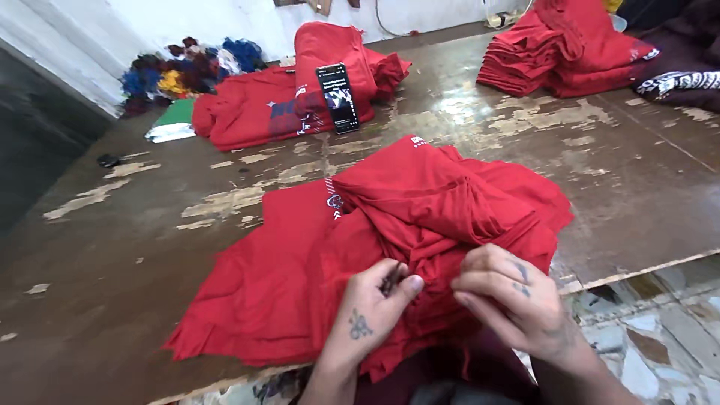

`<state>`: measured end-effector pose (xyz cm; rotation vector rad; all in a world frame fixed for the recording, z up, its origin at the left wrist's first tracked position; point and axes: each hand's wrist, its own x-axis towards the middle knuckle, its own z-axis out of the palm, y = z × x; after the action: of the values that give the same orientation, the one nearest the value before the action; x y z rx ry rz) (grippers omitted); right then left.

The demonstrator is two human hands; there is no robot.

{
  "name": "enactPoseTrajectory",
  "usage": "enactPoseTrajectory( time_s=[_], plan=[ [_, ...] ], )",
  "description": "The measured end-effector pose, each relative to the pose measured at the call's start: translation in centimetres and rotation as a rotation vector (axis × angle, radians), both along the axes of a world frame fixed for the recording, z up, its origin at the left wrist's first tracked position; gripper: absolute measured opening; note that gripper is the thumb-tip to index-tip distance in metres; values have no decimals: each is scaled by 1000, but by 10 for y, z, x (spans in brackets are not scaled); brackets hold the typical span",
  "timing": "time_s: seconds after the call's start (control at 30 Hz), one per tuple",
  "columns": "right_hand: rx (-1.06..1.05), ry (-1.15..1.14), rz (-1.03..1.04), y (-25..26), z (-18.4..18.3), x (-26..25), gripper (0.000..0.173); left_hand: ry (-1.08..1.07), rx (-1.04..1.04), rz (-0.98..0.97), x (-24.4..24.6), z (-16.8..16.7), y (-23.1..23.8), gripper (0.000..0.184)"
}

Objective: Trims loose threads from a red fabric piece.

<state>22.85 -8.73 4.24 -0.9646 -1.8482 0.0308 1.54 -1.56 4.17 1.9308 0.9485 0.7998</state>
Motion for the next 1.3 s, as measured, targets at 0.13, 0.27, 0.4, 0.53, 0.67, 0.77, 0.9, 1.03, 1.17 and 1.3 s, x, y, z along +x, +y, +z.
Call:
enactPoseTrajectory(
  time_s=[0.13, 0.27, 0.4, 0.53, 0.67, 0.77, 0.9, 1.03, 1.17, 1.3],
  plan=[
    [-139, -167, -116, 37, -13, -12, 31, -435, -44, -291, 5, 0, -7, 20],
    [-180, 33, 38, 36, -15, 4, 25, -428, 85, -233, 0, 1, -3, 32],
    [-247, 90, 123, 33, -17, 8, 25, 31, 315, -67, 19, -15, -6, 39],
    [-279, 156, 140, 32, -18, 12, 28, -214, 350, -150, 18, -15, -9, 22],
    [-308, 213, 152, 31, -18, 13, 30, -346, 340, -314, 6, -8, -17, 23],
    [-302, 185, 135, 31, -19, 11, 32, -367, 319, -568, -3, -14, -31, 25],
    [-197, -176, 62, 27, 9, -1, 24, -336, 187, -357, -9, -25, -13, 39],
    [-15, -311, -206, 57, 40, 75, 24, -564, -77, -205, -11, -40, 5, 21],
    [-58, -430, -551, 44, 75, 69, 35, -851, -258, -150, -12, -43, 9, 15],
    [-192, -618, 36, -18, -13, -33, 35, -1049, -400, -99, -16, -45, 9, 19]
  ],
)
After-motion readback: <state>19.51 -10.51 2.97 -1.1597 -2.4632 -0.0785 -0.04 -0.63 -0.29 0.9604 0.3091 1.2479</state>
